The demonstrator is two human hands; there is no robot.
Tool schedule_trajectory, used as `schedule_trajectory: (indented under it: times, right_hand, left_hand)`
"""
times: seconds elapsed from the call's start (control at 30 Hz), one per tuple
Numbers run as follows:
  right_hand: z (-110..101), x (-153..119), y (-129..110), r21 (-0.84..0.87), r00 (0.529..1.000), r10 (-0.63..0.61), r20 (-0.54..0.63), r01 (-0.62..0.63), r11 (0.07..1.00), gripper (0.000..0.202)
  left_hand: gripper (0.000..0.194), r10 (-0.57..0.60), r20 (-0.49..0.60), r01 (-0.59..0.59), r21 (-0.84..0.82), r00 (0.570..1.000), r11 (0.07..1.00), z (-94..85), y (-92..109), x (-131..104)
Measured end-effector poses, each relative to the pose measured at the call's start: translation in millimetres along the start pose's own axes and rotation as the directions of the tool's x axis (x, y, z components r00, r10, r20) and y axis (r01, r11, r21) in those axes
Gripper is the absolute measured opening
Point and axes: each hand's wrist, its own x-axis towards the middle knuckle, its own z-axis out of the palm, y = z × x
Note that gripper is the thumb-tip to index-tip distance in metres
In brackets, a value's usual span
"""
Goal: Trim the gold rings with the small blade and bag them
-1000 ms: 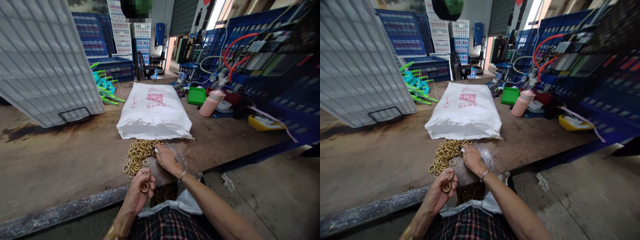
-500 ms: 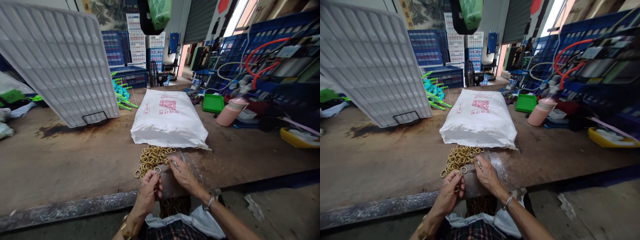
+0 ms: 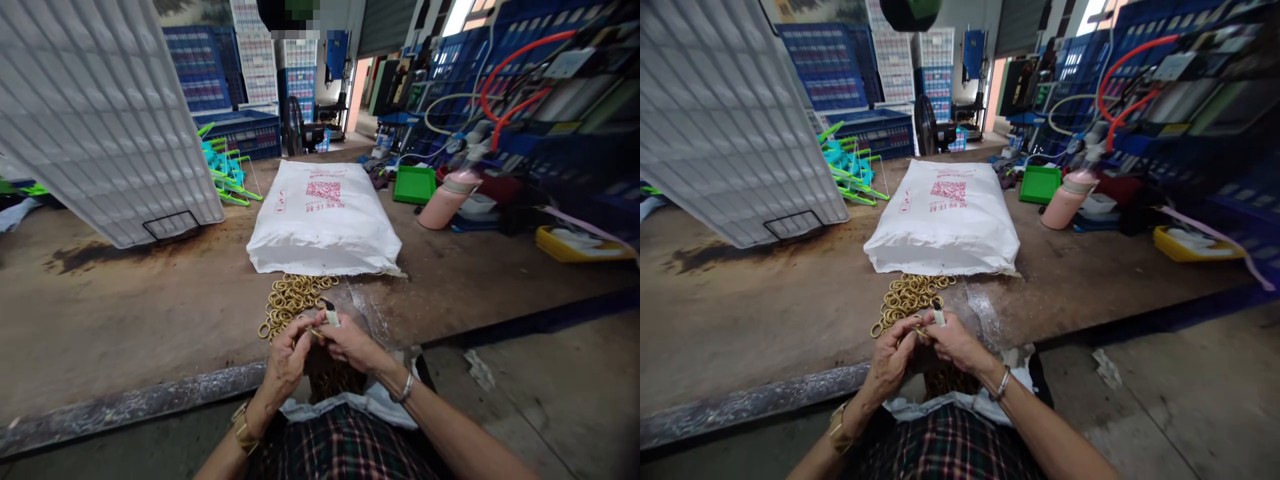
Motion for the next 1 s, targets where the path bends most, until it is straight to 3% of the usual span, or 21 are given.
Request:
schedule_trajectory:
  times: [0.2, 0.33, 0.47, 0.6, 0.73, 1.0]
  right_hand:
    - [-2, 0, 6, -0.002, 0.999, -0.012, 0.049, 0.012, 1.000, 0.017]
    - [-6, 2, 11, -0.242, 0.987, -0.134, -0.085, 0.110, 0.964, 0.020]
    - [-6, 0, 11, -0.433, 0.949, -0.306, -0.072, 0.247, 0.867, 0.028]
    - [-1, 2, 9, -0.474, 0.924, -0.371, -0.093, 0.287, 0.832, 0.020]
    - [1, 5, 11, -0.517, 0.921, -0.375, -0.105, 0.272, 0.812, 0.016]
    - [-1, 4, 14, -0.404, 0.936, -0.347, -0.058, 0.295, 0.866, 0.021]
  left_hand:
    - [0.017, -0.052, 0.042, 0.053, -0.003, 0.998, 0.999, 1.1, -3, -4]
    - [0.015, 0.008, -0.006, -0.008, 0.065, 1.000, 0.998, 0.9, 2, -3]
    - [0.015, 0.032, -0.024, -0.030, 0.098, 0.999, 0.995, 1.8, 2, -2]
    - [0.024, -0.146, 0.005, 0.146, -0.006, 0.989, 0.989, 3.1, -7, -4]
    - [0.035, -0.335, 0.112, 0.350, -0.169, 0.936, 0.921, 3.6, -13, -7]
    - [0.029, -0.329, 0.192, 0.379, -0.374, 0.925, 0.847, 3.3, -13, -9]
